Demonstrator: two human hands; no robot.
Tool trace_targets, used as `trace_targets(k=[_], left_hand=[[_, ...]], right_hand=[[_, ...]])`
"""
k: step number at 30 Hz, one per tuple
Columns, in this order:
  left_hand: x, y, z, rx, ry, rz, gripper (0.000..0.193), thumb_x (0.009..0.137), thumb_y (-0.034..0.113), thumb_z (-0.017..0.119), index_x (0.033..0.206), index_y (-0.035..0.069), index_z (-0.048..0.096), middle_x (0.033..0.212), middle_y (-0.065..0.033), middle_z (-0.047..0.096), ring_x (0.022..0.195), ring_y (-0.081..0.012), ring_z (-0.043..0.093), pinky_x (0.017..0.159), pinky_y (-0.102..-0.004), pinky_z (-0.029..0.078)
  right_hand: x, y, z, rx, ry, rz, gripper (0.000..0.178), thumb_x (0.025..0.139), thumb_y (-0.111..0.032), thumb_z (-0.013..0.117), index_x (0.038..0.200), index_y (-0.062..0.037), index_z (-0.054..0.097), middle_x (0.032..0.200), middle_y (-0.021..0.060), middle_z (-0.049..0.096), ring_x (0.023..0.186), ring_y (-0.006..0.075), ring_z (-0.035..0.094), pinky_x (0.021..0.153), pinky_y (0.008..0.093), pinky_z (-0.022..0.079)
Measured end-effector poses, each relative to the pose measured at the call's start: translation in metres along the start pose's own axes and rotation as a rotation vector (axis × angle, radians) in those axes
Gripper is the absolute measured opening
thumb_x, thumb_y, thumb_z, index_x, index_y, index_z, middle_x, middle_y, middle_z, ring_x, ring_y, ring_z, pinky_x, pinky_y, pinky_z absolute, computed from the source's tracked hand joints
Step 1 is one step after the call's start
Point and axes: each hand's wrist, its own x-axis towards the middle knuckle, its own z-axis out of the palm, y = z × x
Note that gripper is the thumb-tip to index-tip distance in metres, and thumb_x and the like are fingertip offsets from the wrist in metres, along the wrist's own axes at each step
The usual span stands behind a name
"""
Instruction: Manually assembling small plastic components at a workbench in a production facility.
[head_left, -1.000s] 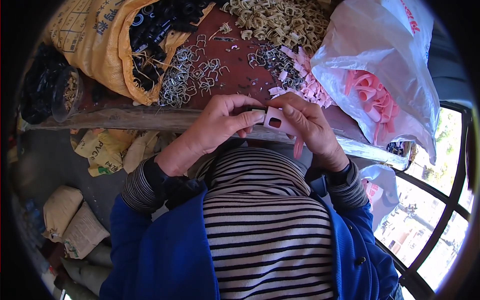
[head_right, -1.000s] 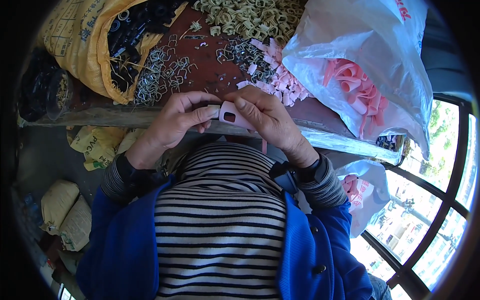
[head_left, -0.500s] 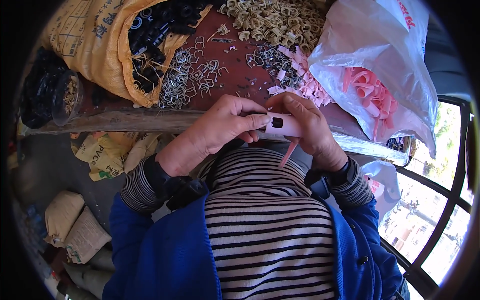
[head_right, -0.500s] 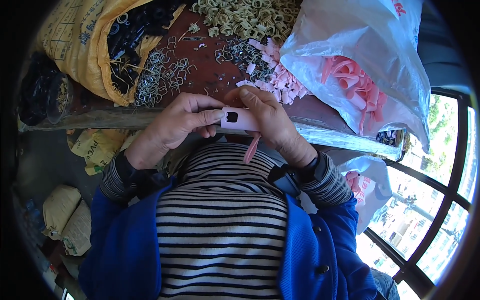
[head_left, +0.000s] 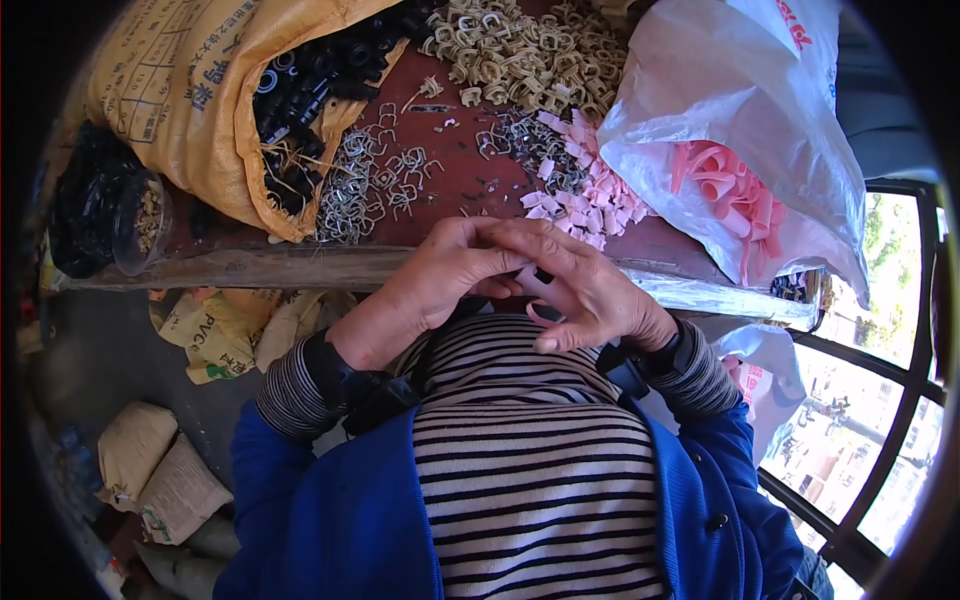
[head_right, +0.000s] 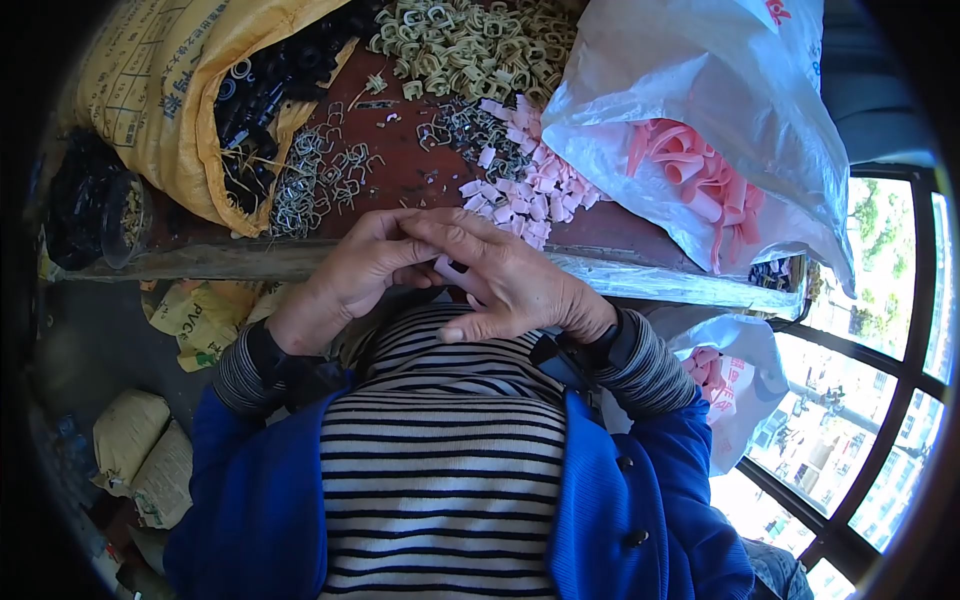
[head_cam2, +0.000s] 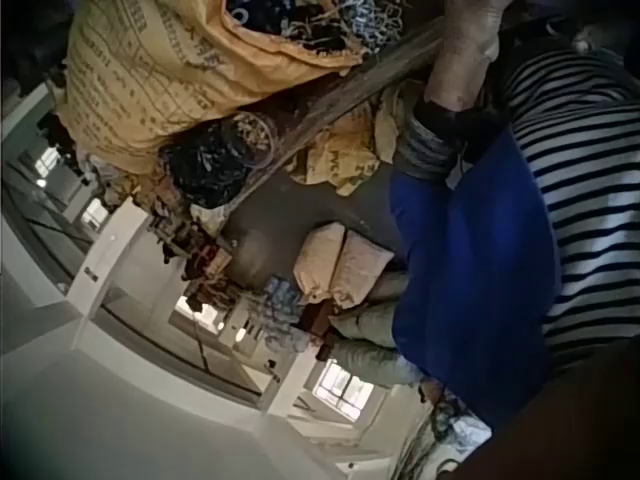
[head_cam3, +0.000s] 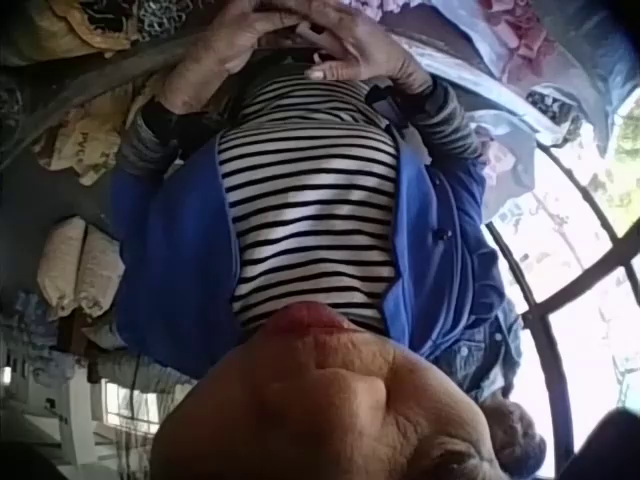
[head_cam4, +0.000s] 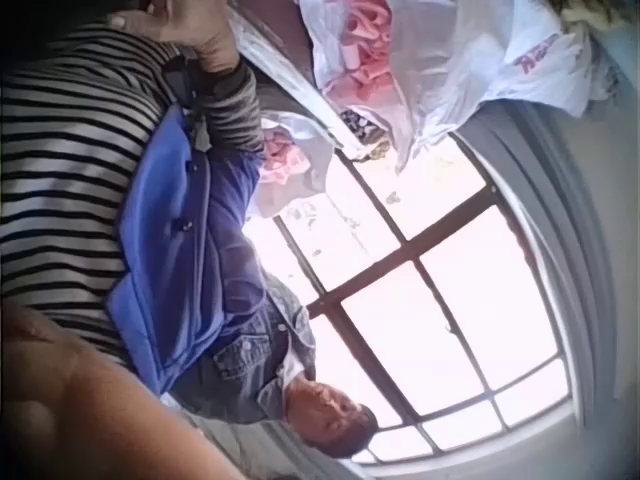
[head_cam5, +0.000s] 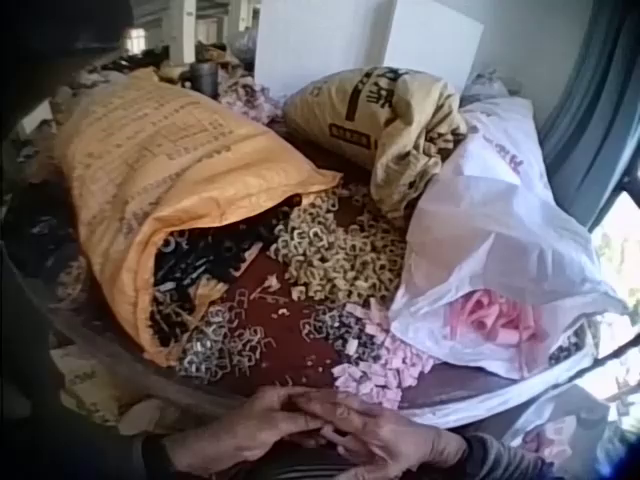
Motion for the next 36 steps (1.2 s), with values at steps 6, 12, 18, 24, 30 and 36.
trace_targets(k=[6,12,18,24,30,36], left_hand=[[0.003,-0.009,0.009,-0.068,-0.114,0.144,0.029,0.072,0.010,0.065,0.098,0.001,0.054,0.085,-0.0018,0.056,0.076,-0.0082,0.054,0.066,-0.0210,0.046],[0.006,-0.012,0.013,-0.037,-0.178,0.149,0.032,0.068,0.004,0.066,0.096,0.001,0.052,0.087,-0.0013,0.052,0.082,-0.0091,0.053,0.075,-0.0216,0.044],[0.004,-0.004,0.024,-0.015,-0.148,0.122,0.033,0.068,0.005,0.067,0.097,0.000,0.052,0.088,-0.0025,0.053,0.084,-0.0092,0.052,0.075,-0.0215,0.043],[0.004,-0.003,0.031,-0.019,-0.165,0.117,0.034,0.068,0.007,0.067,0.098,-0.001,0.052,0.088,-0.0026,0.054,0.084,-0.0097,0.052,0.075,-0.0220,0.043],[0.016,-0.013,0.031,-0.024,-0.179,0.114,0.032,0.070,0.009,0.066,0.097,0.000,0.053,0.088,-0.0011,0.055,0.079,-0.0075,0.053,0.070,-0.0187,0.044],[0.024,-0.003,0.041,-0.031,-0.174,0.104,0.037,0.071,0.008,0.065,0.103,-0.001,0.049,0.092,-0.0037,0.054,0.083,-0.0098,0.053,0.074,-0.0213,0.044]], right_hand=[[-0.004,-0.002,-0.005,-0.001,0.073,-0.004,0.075,0.061,-0.037,0.071,0.115,0.0050,0.040,0.111,0.0195,0.046,0.097,0.0302,0.049,0.081,0.0356,0.041],[-0.007,-0.006,-0.002,-0.042,0.230,0.003,0.063,0.061,-0.033,0.072,0.106,0.0045,0.047,0.099,0.0167,0.052,0.085,0.0260,0.052,0.074,0.0337,0.043],[-0.011,-0.003,-0.004,-0.059,0.263,-0.038,0.056,0.063,-0.038,0.069,0.096,0.0027,0.051,0.087,0.0128,0.055,0.077,0.0224,0.053,0.070,0.0316,0.042],[-0.014,-0.005,-0.001,0.002,0.333,-0.019,0.047,0.063,-0.036,0.068,0.088,0.0007,0.052,0.079,0.0093,0.054,0.072,0.0196,0.053,0.066,0.0295,0.042],[-0.019,-0.004,-0.008,-0.002,0.320,0.050,0.049,0.062,-0.038,0.069,0.087,0.0002,0.052,0.078,0.0090,0.053,0.072,0.0190,0.053,0.066,0.0292,0.042],[-0.022,-0.004,-0.016,0.053,0.342,0.094,0.048,0.061,-0.029,0.071,0.091,0.0007,0.049,0.082,0.0103,0.051,0.076,0.0228,0.053,0.068,0.0300,0.043]])
